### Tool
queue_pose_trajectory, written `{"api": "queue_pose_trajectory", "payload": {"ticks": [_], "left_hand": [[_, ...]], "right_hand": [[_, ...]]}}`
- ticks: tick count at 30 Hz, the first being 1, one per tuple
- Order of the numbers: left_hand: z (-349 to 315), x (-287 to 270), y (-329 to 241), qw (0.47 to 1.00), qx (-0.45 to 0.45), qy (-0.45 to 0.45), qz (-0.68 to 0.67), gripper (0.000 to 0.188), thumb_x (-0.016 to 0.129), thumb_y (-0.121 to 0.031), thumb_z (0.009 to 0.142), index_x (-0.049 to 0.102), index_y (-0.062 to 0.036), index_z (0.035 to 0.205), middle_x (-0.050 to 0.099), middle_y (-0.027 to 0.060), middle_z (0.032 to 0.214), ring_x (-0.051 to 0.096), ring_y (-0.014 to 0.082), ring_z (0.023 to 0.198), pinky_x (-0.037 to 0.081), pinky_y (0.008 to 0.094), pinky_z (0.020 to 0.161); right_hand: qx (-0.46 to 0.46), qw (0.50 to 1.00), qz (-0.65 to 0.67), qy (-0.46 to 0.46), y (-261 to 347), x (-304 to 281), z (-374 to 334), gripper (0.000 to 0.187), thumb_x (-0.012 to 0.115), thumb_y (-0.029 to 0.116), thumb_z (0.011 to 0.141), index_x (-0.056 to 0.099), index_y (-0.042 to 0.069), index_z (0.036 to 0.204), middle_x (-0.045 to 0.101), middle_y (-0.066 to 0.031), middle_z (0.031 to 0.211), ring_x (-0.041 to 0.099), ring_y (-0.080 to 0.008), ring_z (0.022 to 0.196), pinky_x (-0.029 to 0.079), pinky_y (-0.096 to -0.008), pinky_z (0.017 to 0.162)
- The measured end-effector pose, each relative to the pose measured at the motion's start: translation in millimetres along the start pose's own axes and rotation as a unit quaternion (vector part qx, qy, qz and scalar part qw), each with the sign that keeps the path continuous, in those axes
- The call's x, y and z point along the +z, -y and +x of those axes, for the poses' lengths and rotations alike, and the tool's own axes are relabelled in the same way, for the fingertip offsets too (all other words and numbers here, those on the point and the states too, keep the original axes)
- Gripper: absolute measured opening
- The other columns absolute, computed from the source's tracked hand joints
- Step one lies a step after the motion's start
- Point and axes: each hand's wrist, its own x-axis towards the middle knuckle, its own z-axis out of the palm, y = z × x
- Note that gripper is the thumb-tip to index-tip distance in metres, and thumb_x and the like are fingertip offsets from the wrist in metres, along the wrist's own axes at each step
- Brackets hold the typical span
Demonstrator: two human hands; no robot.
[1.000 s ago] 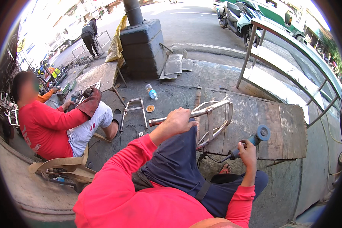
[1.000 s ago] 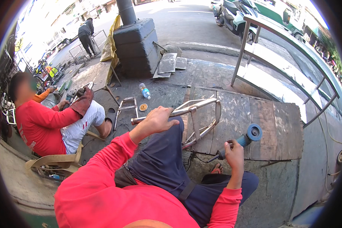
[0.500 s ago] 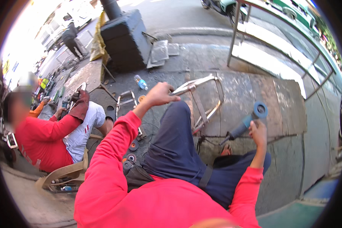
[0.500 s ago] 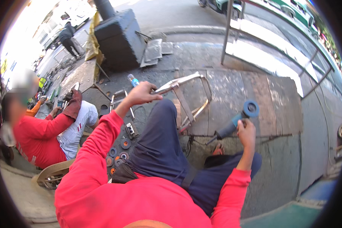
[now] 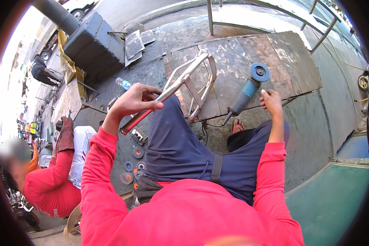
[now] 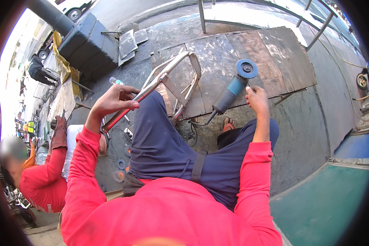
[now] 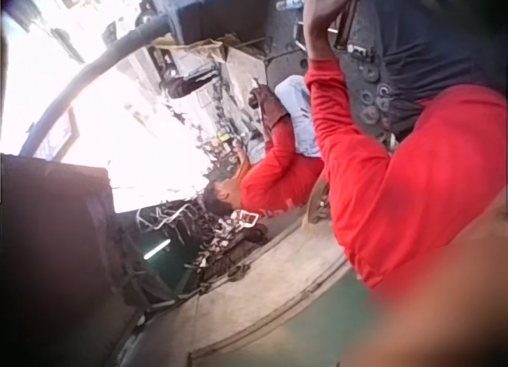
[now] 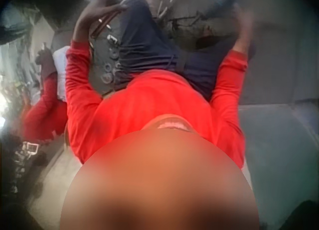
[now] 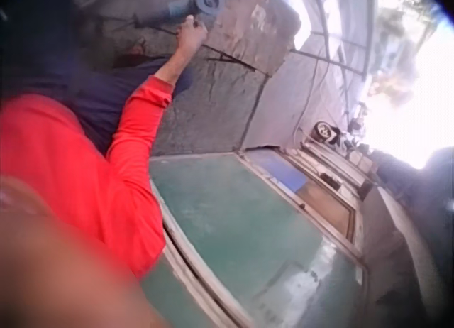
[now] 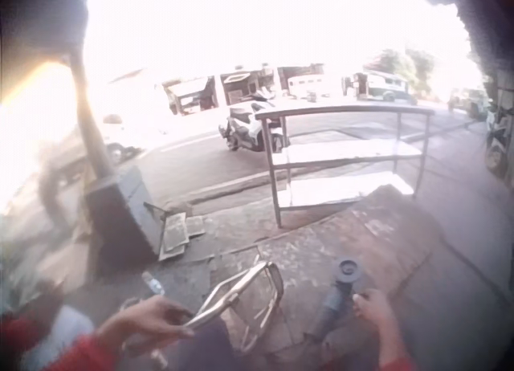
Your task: The person uses an angle grinder to smooth and polish a metal frame while seated on the ground. They reposition the frame multiple times to access different sections and briefly pause to adjust the grinder's power cord.
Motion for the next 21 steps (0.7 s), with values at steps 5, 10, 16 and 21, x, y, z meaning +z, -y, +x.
{"api": "queue_pose_trajectory", "payload": {"ticks": [5,10,16,21], "left_hand": [[0,6,9,0.994,-0.007,0.007,-0.111,0.054,0.075,-0.022,0.088,0.058,0.0127,0.125,0.071,0.0119,0.090,0.066,0.0125,0.078,0.054,0.0265,0.075],[-2,-3,1,0.998,0.013,0.015,0.054,0.035,0.064,-0.020,0.096,0.061,0.0060,0.120,0.071,0.0095,0.083,0.068,0.0141,0.076,0.054,0.0292,0.071],[-1,-16,-5,0.989,-0.018,0.101,0.103,0.048,0.060,-0.032,0.100,0.056,0.0061,0.128,0.072,0.0097,0.087,0.068,0.0122,0.078,0.052,0.0288,0.070],[8,-14,-1,0.991,0.015,0.128,0.025,0.055,0.063,-0.039,0.096,0.060,0.0062,0.127,0.073,0.0073,0.088,0.066,0.0094,0.083,0.050,0.0250,0.072]], "right_hand": [[0.028,0.991,-0.067,-0.116,-24,31,22,0.049,0.067,0.040,0.089,0.065,-0.007,0.103,0.070,-0.0190,0.087,0.067,-0.0300,0.064,0.055,-0.0397,0.065],[0.093,0.986,0.022,-0.139,-30,58,31,0.066,0.063,0.050,0.088,0.062,-0.013,0.107,0.066,-0.0323,0.106,0.064,-0.0449,0.104,0.050,-0.0483,0.092],[0.089,0.988,-0.070,-0.105,-24,71,43,0.081,0.060,0.060,0.087,0.062,-0.017,0.110,0.063,-0.0375,0.111,0.063,-0.0461,0.109,0.047,-0.0479,0.098],[0.147,0.988,0.027,-0.043,-27,81,47,0.074,0.063,0.051,0.089,0.060,-0.019,0.114,0.066,-0.0305,0.111,0.069,-0.0375,0.100,0.056,-0.0473,0.079]]}}
